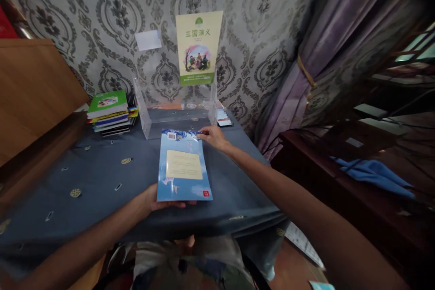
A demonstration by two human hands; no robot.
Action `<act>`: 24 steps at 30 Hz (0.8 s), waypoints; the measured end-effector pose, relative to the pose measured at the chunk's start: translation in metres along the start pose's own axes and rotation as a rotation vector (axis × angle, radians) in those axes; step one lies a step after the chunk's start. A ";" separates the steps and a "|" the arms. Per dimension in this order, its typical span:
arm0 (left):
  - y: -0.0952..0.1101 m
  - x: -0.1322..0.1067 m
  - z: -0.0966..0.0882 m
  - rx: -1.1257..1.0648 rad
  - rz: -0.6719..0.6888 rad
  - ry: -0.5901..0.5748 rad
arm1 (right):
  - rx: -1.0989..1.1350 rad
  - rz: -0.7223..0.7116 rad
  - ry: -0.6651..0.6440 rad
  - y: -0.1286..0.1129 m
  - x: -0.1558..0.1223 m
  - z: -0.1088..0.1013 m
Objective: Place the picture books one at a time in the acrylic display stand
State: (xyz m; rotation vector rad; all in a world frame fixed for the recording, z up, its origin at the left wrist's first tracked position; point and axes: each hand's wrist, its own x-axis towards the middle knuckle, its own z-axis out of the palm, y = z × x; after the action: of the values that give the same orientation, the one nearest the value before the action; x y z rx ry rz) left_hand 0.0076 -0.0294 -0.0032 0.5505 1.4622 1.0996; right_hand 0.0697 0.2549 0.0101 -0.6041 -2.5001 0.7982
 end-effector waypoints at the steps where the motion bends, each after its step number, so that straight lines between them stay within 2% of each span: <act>1: -0.006 -0.009 -0.001 -0.064 -0.077 -0.006 | -0.029 0.021 -0.011 0.008 0.006 0.010; 4: -0.021 -0.039 -0.002 -0.133 -0.202 -0.085 | -0.076 0.051 -0.019 0.026 0.017 0.026; 6: -0.026 -0.056 0.000 -0.020 -0.213 -0.152 | -0.097 0.062 -0.020 0.034 0.021 0.030; 7: -0.026 -0.062 0.002 0.104 -0.162 -0.164 | -0.104 0.063 -0.023 0.037 0.022 0.031; 9: -0.020 -0.064 0.007 0.463 0.100 -0.097 | -0.111 0.062 -0.030 0.041 0.024 0.032; 12: -0.009 -0.044 0.016 1.071 0.641 0.121 | -0.110 0.060 -0.034 0.042 0.023 0.033; 13: -0.006 -0.034 0.019 1.229 0.761 0.165 | -0.108 0.063 -0.032 0.042 0.023 0.033; 15: -0.005 -0.014 0.023 1.455 0.875 0.181 | -0.099 0.070 -0.029 0.042 0.023 0.033; 18: -0.007 0.004 0.026 1.622 0.894 0.129 | -0.069 0.083 -0.026 0.045 0.022 0.033; 20: -0.007 0.007 0.027 1.675 0.872 0.098 | -0.030 0.092 -0.016 0.047 0.021 0.034; 24: -0.001 0.005 0.034 1.761 0.820 0.109 | 0.051 0.097 0.015 0.051 0.018 0.036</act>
State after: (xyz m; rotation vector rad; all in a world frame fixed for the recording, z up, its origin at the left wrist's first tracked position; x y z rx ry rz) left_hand 0.0389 -0.0151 -0.0030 2.4566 2.0946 0.0292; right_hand 0.0499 0.2866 -0.0431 -0.7155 -2.4441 0.8874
